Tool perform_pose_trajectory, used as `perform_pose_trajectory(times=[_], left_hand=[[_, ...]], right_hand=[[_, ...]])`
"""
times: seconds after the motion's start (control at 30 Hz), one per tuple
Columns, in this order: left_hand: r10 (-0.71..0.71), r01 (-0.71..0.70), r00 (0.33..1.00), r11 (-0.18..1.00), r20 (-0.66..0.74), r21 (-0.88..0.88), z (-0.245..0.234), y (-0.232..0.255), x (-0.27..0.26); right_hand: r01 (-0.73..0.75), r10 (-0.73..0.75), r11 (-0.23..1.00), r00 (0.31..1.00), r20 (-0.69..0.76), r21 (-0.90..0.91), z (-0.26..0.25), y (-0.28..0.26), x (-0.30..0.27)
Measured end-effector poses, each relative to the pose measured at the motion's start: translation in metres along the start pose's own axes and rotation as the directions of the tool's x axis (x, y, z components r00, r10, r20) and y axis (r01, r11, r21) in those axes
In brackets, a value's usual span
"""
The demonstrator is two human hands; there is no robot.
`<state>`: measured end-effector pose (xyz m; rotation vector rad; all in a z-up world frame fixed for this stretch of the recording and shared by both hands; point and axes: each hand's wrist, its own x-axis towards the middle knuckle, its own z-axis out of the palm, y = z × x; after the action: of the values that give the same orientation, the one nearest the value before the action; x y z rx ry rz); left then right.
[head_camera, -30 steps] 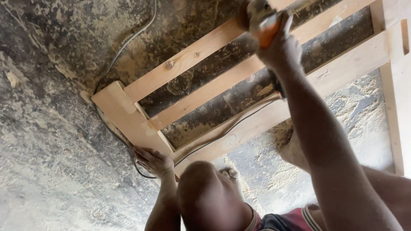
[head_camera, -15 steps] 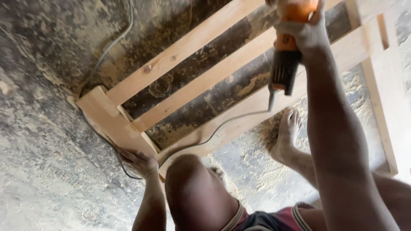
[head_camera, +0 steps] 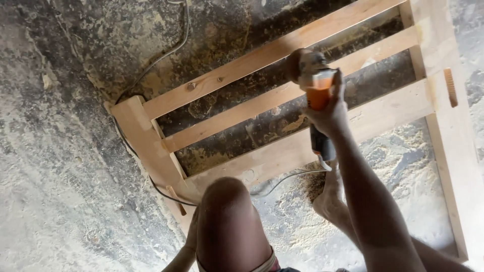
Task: Sanding a wooden furniture frame using an angle grinder with a sanding disc to smooth the surface.
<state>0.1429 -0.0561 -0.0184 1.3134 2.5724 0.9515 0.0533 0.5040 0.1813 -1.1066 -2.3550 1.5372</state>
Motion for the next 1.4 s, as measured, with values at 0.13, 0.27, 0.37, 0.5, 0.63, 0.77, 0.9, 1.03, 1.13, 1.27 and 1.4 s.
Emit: perform_pose_trajectory(times=[0.13, 0.27, 0.37, 0.5, 0.63, 0.77, 0.9, 1.03, 1.13, 1.27, 1.4], left_hand=[[-0.678, 0.697, 0.704, 0.605, 0.210, -0.385, -0.044, 0.022, 0.190], [-0.361, 0.452, 0.871, 0.855, -0.333, 0.254, 0.004, -0.076, 0.284], [-0.337, 0.501, 0.841, 0.780, -0.424, 0.374, 0.029, -0.094, 0.322], [-0.317, 0.521, 0.838, 0.706, -0.444, 0.480, 0.033, -0.091, 0.327], [-0.313, 0.516, 0.840, 0.712, -0.443, 0.476, 0.032, -0.088, 0.327], [-0.303, 0.511, 0.839, 0.725, -0.452, 0.462, 0.026, -0.081, 0.335], [-0.261, 0.489, 0.841, 0.741, -0.473, 0.461, 0.021, -0.075, 0.334], [-0.278, 0.502, 0.833, 0.743, -0.478, 0.443, 0.023, -0.077, 0.333], [-0.299, 0.510, 0.834, 0.739, -0.464, 0.440, 0.018, -0.078, 0.333], [-0.266, 0.491, 0.833, 0.759, -0.485, 0.428, 0.012, -0.066, 0.339], [-0.231, 0.470, 0.835, 0.772, -0.500, 0.428, 0.015, -0.069, 0.337]], right_hand=[[-0.229, 0.283, 0.892, 0.955, 0.086, -0.390, 0.053, -0.010, 0.023], [0.054, 0.024, 0.814, 0.992, 0.127, -0.579, 0.096, -0.008, 0.031], [0.118, 0.025, 0.769, 0.977, 0.214, -0.628, 0.108, 0.012, 0.043], [0.151, -0.005, 0.740, 0.976, 0.218, -0.656, 0.105, 0.015, 0.048], [0.108, -0.014, 0.689, 0.991, 0.136, -0.717, 0.055, -0.009, 0.059], [-0.051, 0.007, 0.735, 0.998, -0.068, -0.677, -0.003, 0.036, 0.092], [-0.110, -0.019, 0.708, 0.985, -0.174, -0.698, 0.001, 0.075, 0.115], [0.097, -0.229, 0.648, 0.971, -0.072, -0.755, 0.090, 0.029, 0.077], [0.368, -0.521, 0.462, 0.849, 0.089, -0.807, 0.145, 0.010, 0.063], [0.343, -0.355, 0.563, 0.922, 0.155, -0.752, 0.145, 0.045, 0.065], [0.080, -0.105, 0.675, 0.994, 0.011, -0.734, 0.064, -0.003, 0.080]])
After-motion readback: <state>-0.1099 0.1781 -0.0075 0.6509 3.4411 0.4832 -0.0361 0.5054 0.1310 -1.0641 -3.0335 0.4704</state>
